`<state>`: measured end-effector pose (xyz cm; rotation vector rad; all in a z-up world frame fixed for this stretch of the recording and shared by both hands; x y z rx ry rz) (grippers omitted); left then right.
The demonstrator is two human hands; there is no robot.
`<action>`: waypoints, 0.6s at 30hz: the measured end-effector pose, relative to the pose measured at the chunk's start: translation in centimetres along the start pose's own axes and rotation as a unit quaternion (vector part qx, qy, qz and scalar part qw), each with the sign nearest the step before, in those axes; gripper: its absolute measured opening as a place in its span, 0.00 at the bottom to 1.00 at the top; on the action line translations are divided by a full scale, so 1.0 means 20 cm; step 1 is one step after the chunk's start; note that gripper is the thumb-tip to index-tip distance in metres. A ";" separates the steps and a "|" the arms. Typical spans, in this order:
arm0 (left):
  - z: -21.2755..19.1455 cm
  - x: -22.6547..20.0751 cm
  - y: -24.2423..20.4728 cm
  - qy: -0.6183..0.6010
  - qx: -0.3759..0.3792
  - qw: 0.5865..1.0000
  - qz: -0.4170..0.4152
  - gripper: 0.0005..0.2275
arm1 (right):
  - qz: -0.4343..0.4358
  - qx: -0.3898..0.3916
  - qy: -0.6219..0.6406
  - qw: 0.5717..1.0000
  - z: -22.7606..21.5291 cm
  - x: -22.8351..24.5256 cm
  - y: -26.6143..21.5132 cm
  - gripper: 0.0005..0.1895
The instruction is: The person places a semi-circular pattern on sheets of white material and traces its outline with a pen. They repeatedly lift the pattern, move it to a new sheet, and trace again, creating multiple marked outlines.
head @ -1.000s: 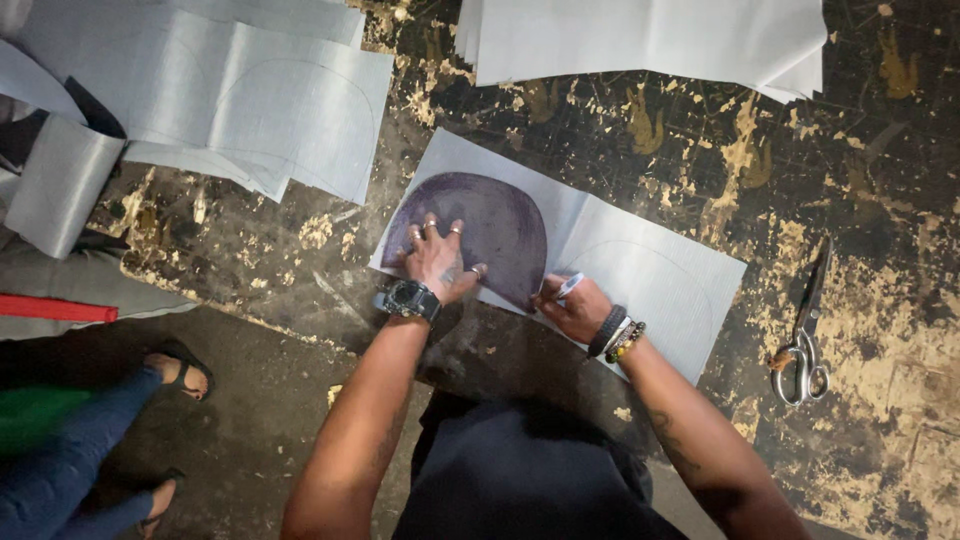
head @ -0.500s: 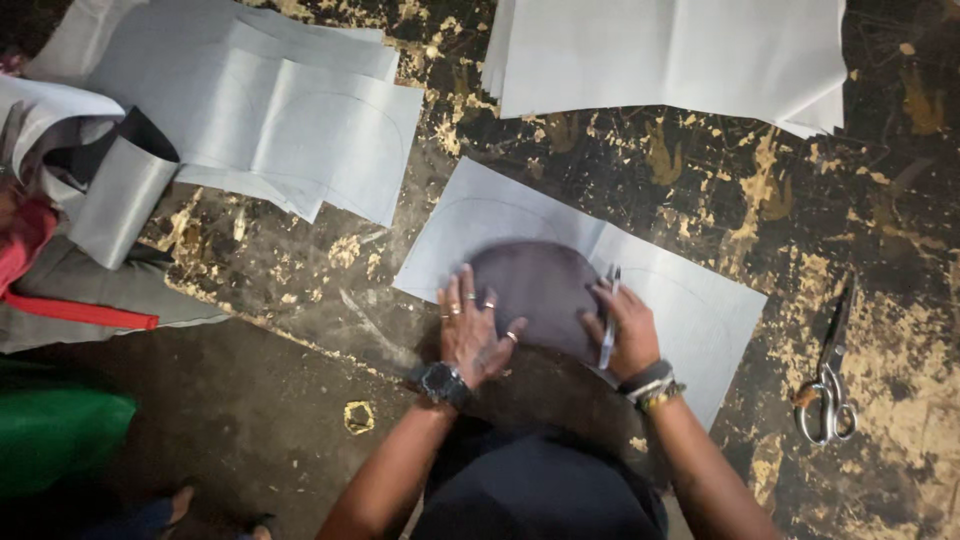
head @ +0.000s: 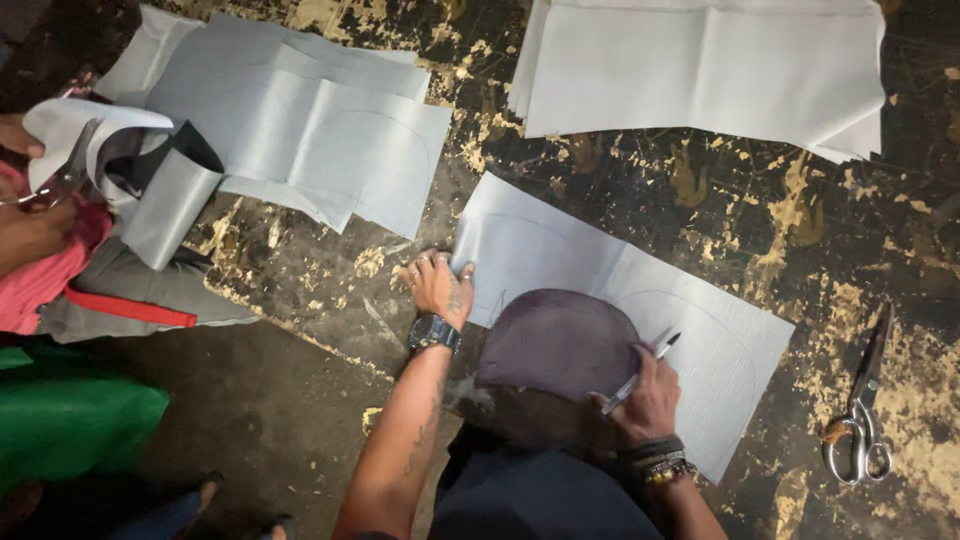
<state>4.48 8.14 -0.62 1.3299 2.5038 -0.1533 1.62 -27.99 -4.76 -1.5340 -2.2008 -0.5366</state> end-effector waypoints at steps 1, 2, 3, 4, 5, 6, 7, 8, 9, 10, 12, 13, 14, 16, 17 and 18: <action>0.00 0.00 0.00 0.003 -0.006 1.000 0.019 0.17 | 0.030 0.025 0.000 0.999 0.02 -0.03 0.01 0.54; 0.00 0.00 0.01 0.006 -0.012 0.999 0.038 0.13 | 0.060 0.050 0.001 0.997 0.05 -0.05 0.02 0.53; 0.01 -0.01 0.02 -0.028 0.005 0.999 0.036 0.13 | 0.094 0.072 0.015 0.993 0.06 -0.06 0.03 0.48; 0.01 -0.01 0.03 -0.062 0.022 0.997 0.034 0.12 | 0.128 0.093 0.029 0.987 0.08 -0.07 0.05 0.45; 0.02 -0.03 0.05 -0.096 0.038 0.994 0.034 0.11 | 0.162 0.114 0.043 0.979 0.09 -0.08 0.07 0.41; 0.02 -0.04 0.07 -0.105 0.054 0.992 0.031 0.11 | 0.115 0.079 0.026 0.990 0.08 -0.05 0.08 0.43; 0.01 -0.04 0.07 -0.114 0.068 0.991 0.026 0.11 | 0.064 0.045 0.010 0.997 0.07 -0.01 0.09 0.46; 0.00 -0.05 0.08 -0.122 0.082 0.989 0.021 0.11 | 0.012 0.012 -0.006 1.000 0.06 0.05 0.10 0.49; -0.02 -0.05 0.08 -0.146 0.089 0.985 0.030 0.12 | -0.002 -0.014 -0.019 1.000 0.06 0.09 0.12 0.52; -0.04 -0.06 0.08 -0.169 0.095 0.980 0.038 0.13 | -0.017 -0.040 -0.031 0.999 0.07 0.14 0.14 0.56; -0.08 -0.08 0.07 -0.214 0.091 0.970 0.076 0.16 | -0.013 -0.041 -0.042 0.998 0.06 0.19 0.18 0.59; -0.10 -0.10 0.08 -0.234 0.080 0.963 0.105 0.18 | 0.005 -0.018 -0.042 0.999 0.07 0.20 0.20 0.59; -0.12 -0.11 0.10 -0.255 0.068 0.955 0.134 0.20 | 0.024 0.005 -0.041 0.999 0.08 0.20 0.24 0.59; -0.11 -0.09 0.11 -0.250 0.110 0.956 0.112 0.17 | 0.042 0.021 -0.001 0.999 0.08 0.18 0.28 0.46; -0.10 -0.08 0.13 -0.248 0.133 0.954 0.100 0.16 | 0.053 0.030 0.017 0.998 0.08 0.14 0.29 0.40; -0.10 -0.06 0.15 -0.244 0.122 0.956 0.110 0.16 | 0.085 0.036 0.087 0.992 0.07 0.11 0.27 0.34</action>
Point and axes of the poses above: each hand's wrist, its own y-axis towards the middle knuckle, its own z-axis out of the palm, x = y × z, the point moved 3 cm from there along y, towards the middle knuckle, and after that the axes turned 3 degrees about x, right-handed, at the moved point
